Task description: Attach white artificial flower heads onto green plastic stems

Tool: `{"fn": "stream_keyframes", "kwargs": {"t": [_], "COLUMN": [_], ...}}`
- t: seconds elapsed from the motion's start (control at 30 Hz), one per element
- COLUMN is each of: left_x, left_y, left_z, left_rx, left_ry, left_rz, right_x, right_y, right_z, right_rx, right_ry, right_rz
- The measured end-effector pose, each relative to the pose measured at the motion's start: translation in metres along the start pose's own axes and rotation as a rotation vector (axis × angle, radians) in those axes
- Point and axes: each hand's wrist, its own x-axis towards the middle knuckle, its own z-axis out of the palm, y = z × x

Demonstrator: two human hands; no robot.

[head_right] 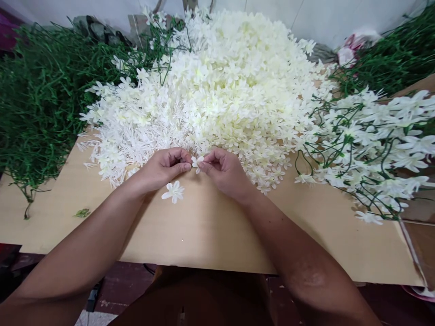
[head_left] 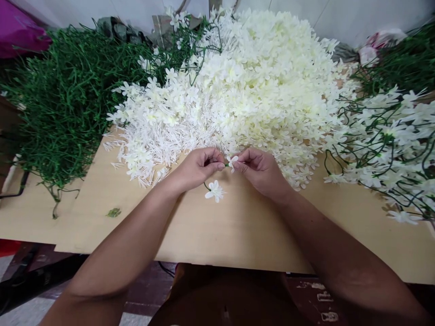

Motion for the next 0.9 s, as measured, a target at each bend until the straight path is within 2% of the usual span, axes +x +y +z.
{"fn": "stream_keyframes", "kwargs": {"t": [0.27,0.33,0.53,0.77,0.9], "left_x": [0.003,0.004,0.005,0.006,0.007], "left_y": [-0.004,-0.004,-0.002,-0.001,-0.007], "left_z": [0.001,0.001,0.002,0.004,0.008], "left_rx": [0.080,0.078,0.051,0.103,0.130], "left_ry": [-0.011,-0.007,0.014,0.032,0.084], "left_rz": [0.002,0.006,-0.006,-0.020,0.003], "right_x": [-0.010,-0.011,-0.003,-0.003,-0.004], "right_y": [0.004,0.006,0.010,0.010,0.013], "right_z": [0.012,0.014,0.011,0.013,0.014], "right_rx": [-0.239,-0.221,-0.051,0.011,-0.016], "right_ry": [0.046,0.044,0.058,0.065,0.039], "right_rz": [-0.241,-0.233,-0.046,-0.137,-0.111]}}
